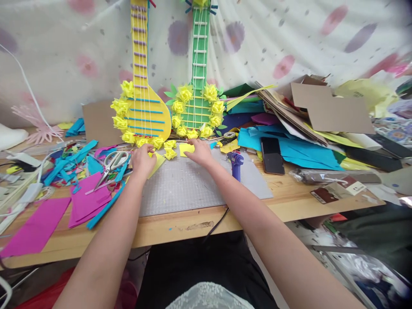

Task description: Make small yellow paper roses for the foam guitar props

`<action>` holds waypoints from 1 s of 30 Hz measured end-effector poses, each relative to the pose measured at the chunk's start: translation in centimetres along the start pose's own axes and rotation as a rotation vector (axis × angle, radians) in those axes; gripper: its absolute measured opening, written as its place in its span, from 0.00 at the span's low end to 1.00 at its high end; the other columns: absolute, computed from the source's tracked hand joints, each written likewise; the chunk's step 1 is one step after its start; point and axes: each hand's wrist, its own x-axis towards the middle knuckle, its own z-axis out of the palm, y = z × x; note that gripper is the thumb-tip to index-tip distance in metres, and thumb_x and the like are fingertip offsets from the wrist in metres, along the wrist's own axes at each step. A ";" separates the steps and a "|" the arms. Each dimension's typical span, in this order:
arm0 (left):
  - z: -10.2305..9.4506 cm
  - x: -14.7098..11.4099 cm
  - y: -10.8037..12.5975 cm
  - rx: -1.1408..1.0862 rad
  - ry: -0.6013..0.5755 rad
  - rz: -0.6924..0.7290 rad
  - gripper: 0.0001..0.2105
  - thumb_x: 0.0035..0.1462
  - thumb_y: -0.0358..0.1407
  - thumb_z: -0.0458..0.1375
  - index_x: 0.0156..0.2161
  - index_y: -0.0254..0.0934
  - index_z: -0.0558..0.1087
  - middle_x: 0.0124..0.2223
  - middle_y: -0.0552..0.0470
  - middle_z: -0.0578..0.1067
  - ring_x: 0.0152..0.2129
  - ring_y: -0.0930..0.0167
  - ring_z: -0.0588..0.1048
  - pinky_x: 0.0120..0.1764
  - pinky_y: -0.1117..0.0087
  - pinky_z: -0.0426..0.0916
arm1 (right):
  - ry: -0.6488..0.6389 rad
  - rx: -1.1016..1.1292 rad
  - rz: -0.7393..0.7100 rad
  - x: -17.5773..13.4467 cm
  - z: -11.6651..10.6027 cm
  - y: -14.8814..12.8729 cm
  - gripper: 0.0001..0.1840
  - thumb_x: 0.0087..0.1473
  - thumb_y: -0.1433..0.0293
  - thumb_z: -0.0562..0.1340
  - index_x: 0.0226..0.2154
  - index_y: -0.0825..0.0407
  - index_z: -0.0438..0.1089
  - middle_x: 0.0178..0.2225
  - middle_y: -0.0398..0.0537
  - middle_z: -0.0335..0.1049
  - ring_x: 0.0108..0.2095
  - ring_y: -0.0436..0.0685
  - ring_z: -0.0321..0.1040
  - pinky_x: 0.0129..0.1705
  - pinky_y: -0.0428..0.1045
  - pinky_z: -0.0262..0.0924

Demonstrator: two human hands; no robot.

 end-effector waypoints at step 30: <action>-0.1 7.4 3.0 -1.178 -0.206 -0.552 0.12 0.39 0.23 0.57 0.32 0.35 0.64 0.32 0.51 0.69 0.31 0.71 0.72 0.35 0.64 0.70 | -0.078 0.180 -0.154 7.3 4.8 -0.5 0.11 0.46 0.69 0.56 0.35 0.52 0.66 0.39 0.49 0.65 0.42 0.55 0.61 0.46 0.51 0.55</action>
